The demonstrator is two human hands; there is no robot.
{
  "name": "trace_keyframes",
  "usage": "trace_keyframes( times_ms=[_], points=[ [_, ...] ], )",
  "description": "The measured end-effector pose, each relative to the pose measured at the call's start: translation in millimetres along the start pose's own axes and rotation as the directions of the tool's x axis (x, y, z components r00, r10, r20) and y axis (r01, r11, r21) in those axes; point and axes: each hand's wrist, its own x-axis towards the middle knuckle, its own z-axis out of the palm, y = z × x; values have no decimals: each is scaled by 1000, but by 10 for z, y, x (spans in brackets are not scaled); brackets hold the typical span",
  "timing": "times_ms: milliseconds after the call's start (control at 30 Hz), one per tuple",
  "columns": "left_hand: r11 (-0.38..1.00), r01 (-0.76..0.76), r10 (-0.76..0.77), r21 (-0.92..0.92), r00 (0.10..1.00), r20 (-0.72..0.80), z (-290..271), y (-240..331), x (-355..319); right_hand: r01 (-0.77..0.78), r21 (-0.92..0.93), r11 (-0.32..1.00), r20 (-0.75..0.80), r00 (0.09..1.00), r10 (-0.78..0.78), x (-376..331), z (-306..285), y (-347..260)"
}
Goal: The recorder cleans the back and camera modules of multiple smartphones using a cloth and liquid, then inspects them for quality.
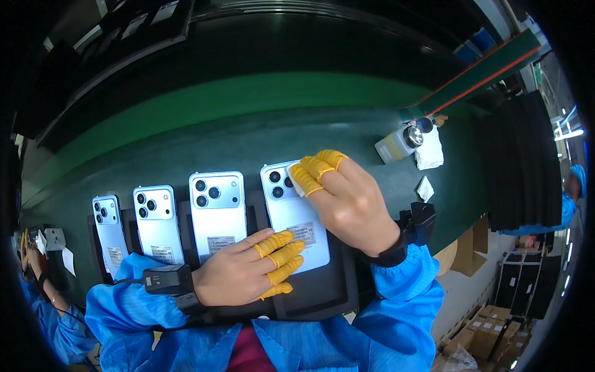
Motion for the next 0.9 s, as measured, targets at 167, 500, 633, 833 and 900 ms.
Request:
trace_keyframes(
  times_ms=[167, 500, 633, 833, 900],
  points=[
    [1000, -21, 21, 21, 999, 29, 2, -5, 16, 105, 117, 988, -20, 994, -103, 126, 133, -88],
    [997, -32, 31, 64, 999, 9, -12, -6, 7, 40, 53, 998, 132, 990, -47, -143, 37, -415],
    [998, -41, 42, 55, 999, -15, 8, -20, 13, 51, 120, 991, 79, 995, -61, -54, -16, -364],
    [998, -45, 47, 46, 999, -26, 17, -23, 18, -4, -22, 1000, 32, 999, 4, -54, 104, -221],
    [998, -42, 44, 46, 998, -51, 37, -33, 15, -23, 0, 1000, 128, 992, 23, -114, -1, -310]
  ],
)
